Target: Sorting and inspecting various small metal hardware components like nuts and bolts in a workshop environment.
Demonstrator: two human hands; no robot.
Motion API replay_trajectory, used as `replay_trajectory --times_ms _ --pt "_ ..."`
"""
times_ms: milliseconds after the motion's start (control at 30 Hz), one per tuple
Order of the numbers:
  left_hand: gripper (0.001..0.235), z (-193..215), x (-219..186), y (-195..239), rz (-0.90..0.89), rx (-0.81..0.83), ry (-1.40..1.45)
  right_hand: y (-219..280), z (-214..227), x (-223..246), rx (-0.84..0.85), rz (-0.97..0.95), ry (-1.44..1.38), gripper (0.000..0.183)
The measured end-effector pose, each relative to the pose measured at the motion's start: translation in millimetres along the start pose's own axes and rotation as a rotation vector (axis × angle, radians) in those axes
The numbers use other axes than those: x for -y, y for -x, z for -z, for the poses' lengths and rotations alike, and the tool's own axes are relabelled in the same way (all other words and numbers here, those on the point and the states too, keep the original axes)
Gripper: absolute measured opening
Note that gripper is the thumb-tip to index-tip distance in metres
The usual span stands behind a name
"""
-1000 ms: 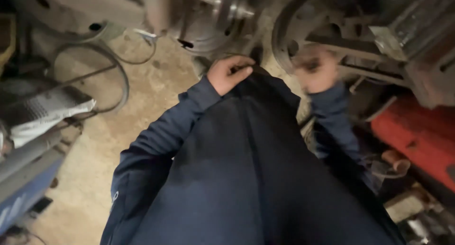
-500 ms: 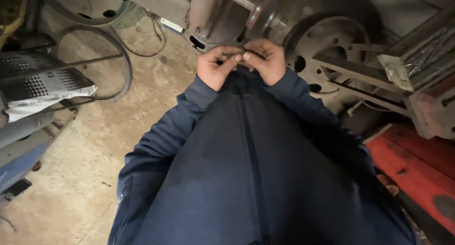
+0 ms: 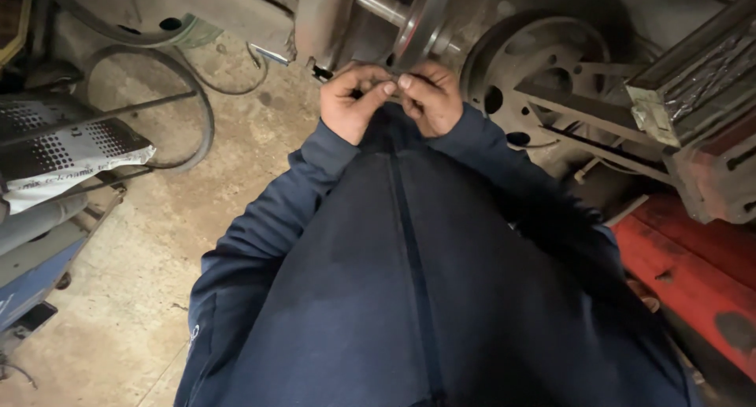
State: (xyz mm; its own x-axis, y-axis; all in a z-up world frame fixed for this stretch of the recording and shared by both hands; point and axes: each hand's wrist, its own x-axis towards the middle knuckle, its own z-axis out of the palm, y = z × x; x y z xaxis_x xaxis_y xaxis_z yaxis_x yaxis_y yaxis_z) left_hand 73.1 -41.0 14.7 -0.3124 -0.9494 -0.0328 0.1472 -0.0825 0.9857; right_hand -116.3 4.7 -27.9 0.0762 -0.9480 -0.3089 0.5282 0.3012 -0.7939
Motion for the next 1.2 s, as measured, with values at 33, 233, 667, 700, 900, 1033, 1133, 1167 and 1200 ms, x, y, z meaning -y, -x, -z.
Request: replay_trajectory --times_ms 33,233,667,700,900,1033,1133,1167,1200 --pt "0.015 -1 -3 -2 -0.031 0.006 -0.027 0 0 0 -0.017 -0.033 -0.067 0.018" --pt "0.013 -4 -15 -7 -0.089 -0.015 -0.130 1 -13 4 -0.054 -0.058 -0.251 0.010" --pt "0.010 -1 -20 -9 -0.016 0.045 0.064 7 -28 20 -0.023 -0.120 -0.325 0.013" --pt "0.010 1 -22 -11 -0.016 0.048 0.064 6 -32 24 -0.025 -0.117 -0.326 0.013" --pt "0.012 17 -22 -22 0.295 0.174 0.207 2 -20 13 -0.016 -0.093 -0.251 0.012" --pt "0.010 18 -14 -18 0.239 0.206 0.069 0 -22 16 -0.028 -0.114 -0.227 0.017" --pt "0.012 12 -4 -15 0.135 0.126 0.038 -1 -29 26 -0.014 -0.159 -0.277 0.013" --pt "0.015 10 0 -14 0.061 0.069 0.006 0 -32 31 -0.001 -0.189 -0.309 0.011" --pt "0.015 8 -4 -14 0.062 0.069 0.008 1 -29 29 -0.003 -0.189 -0.308 0.011"
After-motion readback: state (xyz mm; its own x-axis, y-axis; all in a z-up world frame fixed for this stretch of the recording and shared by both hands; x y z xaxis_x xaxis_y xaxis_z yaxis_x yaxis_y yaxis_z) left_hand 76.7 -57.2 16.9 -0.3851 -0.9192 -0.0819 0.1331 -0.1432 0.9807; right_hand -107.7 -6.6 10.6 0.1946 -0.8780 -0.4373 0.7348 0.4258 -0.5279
